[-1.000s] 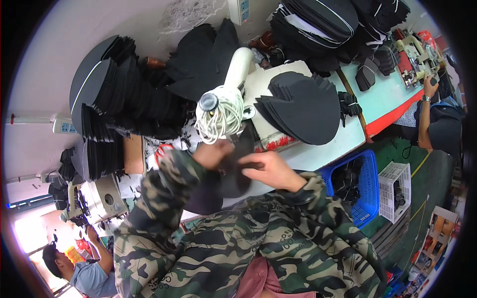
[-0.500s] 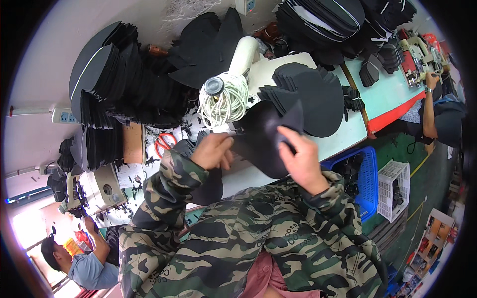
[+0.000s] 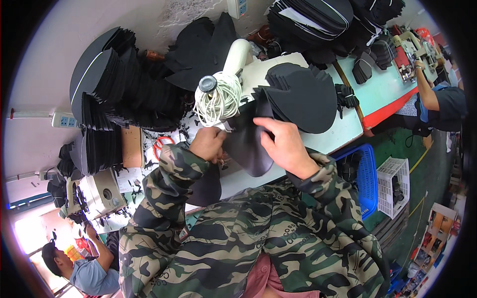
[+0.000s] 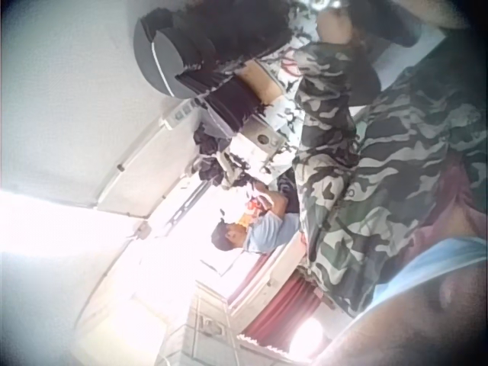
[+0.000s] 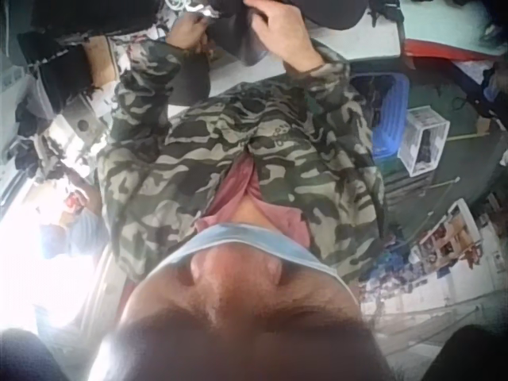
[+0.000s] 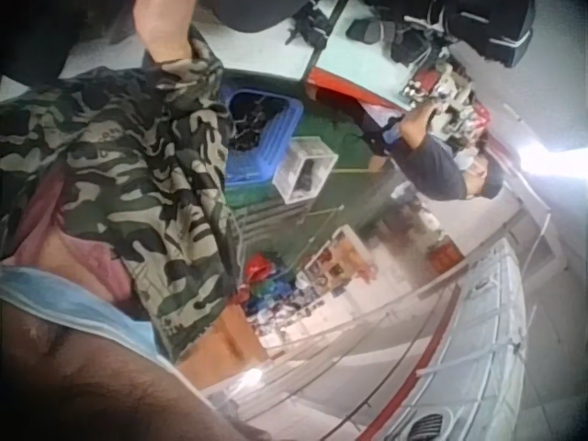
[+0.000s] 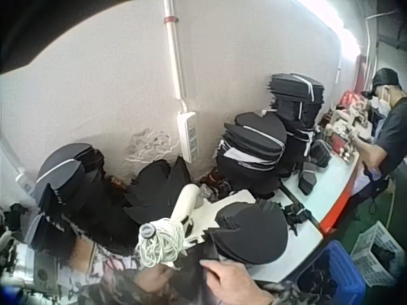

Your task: The person takes black shoe upper pieces one by one, feeds their edges through a skiving machine by hand to skive them, and stacks the processed pieces on the machine.

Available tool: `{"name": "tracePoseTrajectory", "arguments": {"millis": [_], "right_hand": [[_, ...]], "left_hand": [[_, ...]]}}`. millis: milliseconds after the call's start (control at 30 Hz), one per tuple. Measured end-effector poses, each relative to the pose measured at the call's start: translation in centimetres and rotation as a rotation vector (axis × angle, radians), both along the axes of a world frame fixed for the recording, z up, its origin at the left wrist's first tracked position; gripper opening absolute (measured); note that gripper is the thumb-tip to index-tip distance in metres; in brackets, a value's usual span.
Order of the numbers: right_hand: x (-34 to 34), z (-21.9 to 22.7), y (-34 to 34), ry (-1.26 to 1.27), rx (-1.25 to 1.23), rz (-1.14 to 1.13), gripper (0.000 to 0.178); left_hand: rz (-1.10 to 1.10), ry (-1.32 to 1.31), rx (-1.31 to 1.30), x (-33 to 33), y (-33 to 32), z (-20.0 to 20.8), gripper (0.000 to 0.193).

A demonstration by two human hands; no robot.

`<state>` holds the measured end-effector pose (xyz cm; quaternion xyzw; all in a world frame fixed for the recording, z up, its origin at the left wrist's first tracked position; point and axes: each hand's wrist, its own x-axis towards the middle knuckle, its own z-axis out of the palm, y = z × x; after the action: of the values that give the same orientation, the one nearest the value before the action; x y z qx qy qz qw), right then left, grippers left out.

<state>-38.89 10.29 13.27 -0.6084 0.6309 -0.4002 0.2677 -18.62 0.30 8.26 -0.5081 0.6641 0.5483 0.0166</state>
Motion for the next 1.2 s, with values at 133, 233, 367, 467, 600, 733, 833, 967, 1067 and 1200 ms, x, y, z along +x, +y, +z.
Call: {"name": "tracePoseTrajectory", "arguments": {"millis": [133, 233, 367, 467, 600, 733, 833, 967, 1067, 1200], "right_hand": [[-2.0, 1.1, -0.3, -0.043, 0.022, -0.101, 0.026], [-5.2, 2.8, 0.8, 0.007, 0.02, -0.034, 0.03], [-7.9, 7.9, 3.0, 0.161, -0.136, -0.514, 0.039], [-8.7, 5.7, 1.6, 0.568, -0.447, -0.32, 0.037], [-5.5, -2.0, 2.0, 0.551, -0.191, -0.06, 0.024], [-5.5, -3.3, 1.7, 0.63, -0.194, -0.135, 0.029], [-4.2, -2.6, 1.7, 0.408, -0.222, -0.044, 0.027], [-2.1, -1.9, 3.6, -0.006, 0.078, 0.607, 0.026], [-1.3, -1.7, 2.7, -0.322, 0.442, 0.788, 0.022], [1.2, -2.2, 2.9, -0.184, 0.232, 0.223, 0.034]], "left_hand": [[0.091, 0.118, 0.05, -0.6, 1.0, -0.7, 0.03], [0.043, 0.151, -0.011, 1.3, 1.1, -0.4, 0.029], [-0.383, -0.387, -0.857, 9.7, 2.1, -0.9, 0.026], [-0.63, -0.454, -0.791, 13.8, 3.0, -2.9, 0.031], [-0.808, -0.422, -0.869, 13.6, 1.3, -4.5, 0.021], [-0.817, -0.491, -0.902, 13.2, 1.3, -5.2, 0.012], [-0.874, -0.569, -0.678, 11.8, 1.6, -2.6, 0.012], [-0.988, -0.205, -0.375, 6.5, 2.8, 5.6, 0.015], [-0.714, 0.187, -0.199, 4.3, 1.6, 7.8, 0.016], [-0.227, 0.097, 0.487, 3.5, -0.1, 6.9, 0.019]]}}
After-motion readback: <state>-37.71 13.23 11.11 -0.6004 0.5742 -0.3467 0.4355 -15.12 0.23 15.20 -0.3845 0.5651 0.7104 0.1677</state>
